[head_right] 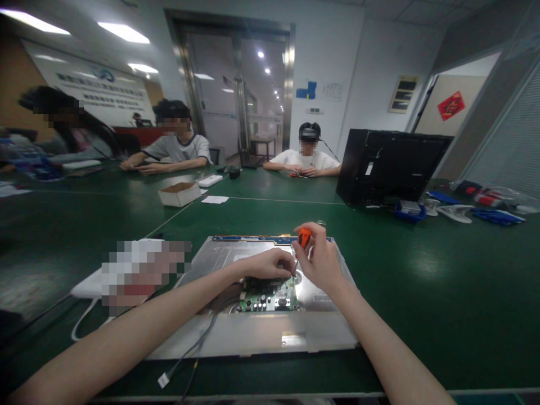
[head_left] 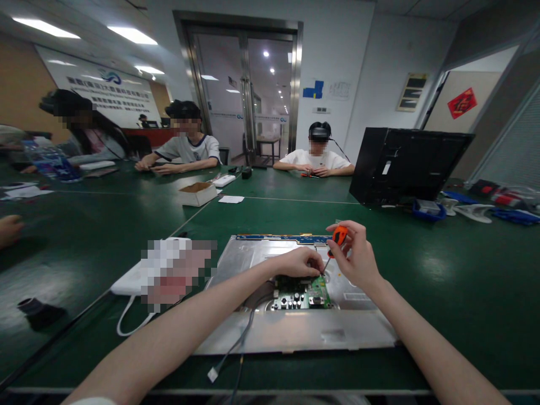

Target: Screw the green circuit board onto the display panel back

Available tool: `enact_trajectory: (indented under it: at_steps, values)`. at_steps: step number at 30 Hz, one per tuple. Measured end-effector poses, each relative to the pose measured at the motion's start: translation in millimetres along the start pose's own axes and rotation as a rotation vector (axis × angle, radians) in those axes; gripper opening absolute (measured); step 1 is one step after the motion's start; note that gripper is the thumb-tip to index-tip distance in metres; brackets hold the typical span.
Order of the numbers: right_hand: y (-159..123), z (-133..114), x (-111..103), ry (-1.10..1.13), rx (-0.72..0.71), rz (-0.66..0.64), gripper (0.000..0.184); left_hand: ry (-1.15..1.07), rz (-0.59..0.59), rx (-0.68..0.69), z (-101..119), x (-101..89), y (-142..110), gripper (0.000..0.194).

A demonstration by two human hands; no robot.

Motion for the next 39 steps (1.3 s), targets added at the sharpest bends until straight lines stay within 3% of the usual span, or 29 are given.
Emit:
enact_trajectory:
  at_steps: [8, 18, 31, 39]
  values:
    - [4.9, -8.3, -5.0, -0.051, -0.093, -0.011, 0.026, -0.007, -0.004, 0.0, -1.9, 0.0, 1.3, 0.01]
    - [-1.2, 1.4, -1.9, -0.026, -0.012, 0.093, 0.029, 0.008, 0.0, -0.012, -1.0, -0.4, 0.3, 0.009]
    - [2.3, -4.4, -2.8, -0.081, -0.067, 0.015, 0.027, 0.007, -0.011, 0.008, 3.6, -0.3, 0.2, 0.012]
    - [0.7, -1.7, -3.1, -0.071, -0.014, 0.077, 0.027, 0.011, -0.003, -0.004, 2.4, 0.4, -0.6, 0.012]
Point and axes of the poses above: each hand's wrist, its own y-axis towards the middle knuckle, its own x-axis out of the palm, z = x × y, the point moved 4 cm from there along y, towards the middle knuckle, and after that the axes turned 7 degrees about -y, right-handed, at the moved point
